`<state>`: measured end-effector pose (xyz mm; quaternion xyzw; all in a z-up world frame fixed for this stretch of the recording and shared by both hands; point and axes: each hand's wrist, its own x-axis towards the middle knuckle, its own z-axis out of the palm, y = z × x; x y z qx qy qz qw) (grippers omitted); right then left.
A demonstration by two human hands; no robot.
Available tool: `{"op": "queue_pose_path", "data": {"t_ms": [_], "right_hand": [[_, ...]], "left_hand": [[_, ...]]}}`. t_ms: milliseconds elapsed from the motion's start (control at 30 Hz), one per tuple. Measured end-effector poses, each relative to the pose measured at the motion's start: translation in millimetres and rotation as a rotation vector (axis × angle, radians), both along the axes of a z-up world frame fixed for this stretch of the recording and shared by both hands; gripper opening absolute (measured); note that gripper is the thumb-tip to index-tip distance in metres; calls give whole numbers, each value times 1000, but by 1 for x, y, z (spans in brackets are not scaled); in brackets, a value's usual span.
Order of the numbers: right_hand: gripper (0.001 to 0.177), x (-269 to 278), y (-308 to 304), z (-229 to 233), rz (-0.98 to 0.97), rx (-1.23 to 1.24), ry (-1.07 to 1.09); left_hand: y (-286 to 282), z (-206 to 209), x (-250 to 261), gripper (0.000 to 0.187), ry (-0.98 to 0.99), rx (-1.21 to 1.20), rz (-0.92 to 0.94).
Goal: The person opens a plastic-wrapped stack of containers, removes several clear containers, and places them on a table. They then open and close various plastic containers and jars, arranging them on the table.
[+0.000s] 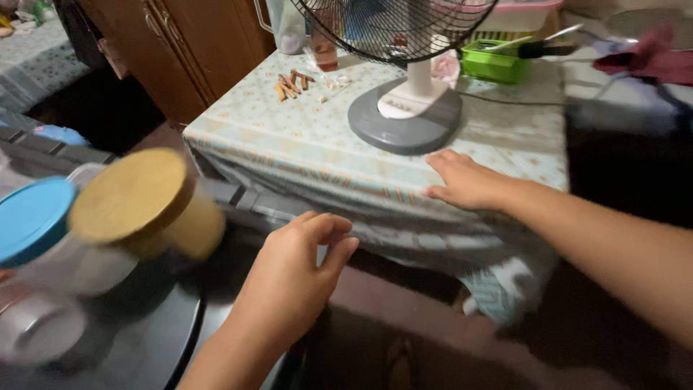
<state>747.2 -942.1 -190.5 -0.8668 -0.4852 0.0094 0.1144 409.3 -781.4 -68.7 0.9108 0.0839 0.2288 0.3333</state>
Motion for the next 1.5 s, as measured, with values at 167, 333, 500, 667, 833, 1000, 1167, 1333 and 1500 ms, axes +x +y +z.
{"op": "queue_pose_path", "data": {"t_ms": [167, 333, 500, 667, 833, 1000, 1167, 1333, 1500], "right_hand": [[87, 111, 97, -18, -109, -86, 25], [94, 169, 177, -18, -160, -141, 19], [88, 185, 193, -20, -306, -199, 105], [97, 213, 197, -18, -238, -225, 91], [97, 117, 145, -39, -213, 377, 5], [52, -62, 57, 22, -218, 801, 161], [46, -237, 23, 92, 115, 845, 172], [51, -370, 52, 113, 598, 821, 304], [42, -468, 117, 113, 666, 738, 289]], "left_hand": [[37, -21, 90, 22, 82, -109, 50], [69, -29, 155, 21, 166, -125, 93], [79, -28, 185, 26, 144, -39, 108], [70, -12, 182, 23, 121, 30, 75], [30, 12, 122, 23, 164, -85, 134], [-22, 27, 19, 24, 7, -147, 200], [-47, 43, -80, 21, -102, -102, 257], [-23, 51, -173, 17, -191, -56, 389], [40, 34, -291, 20, -233, -111, 452]]}}
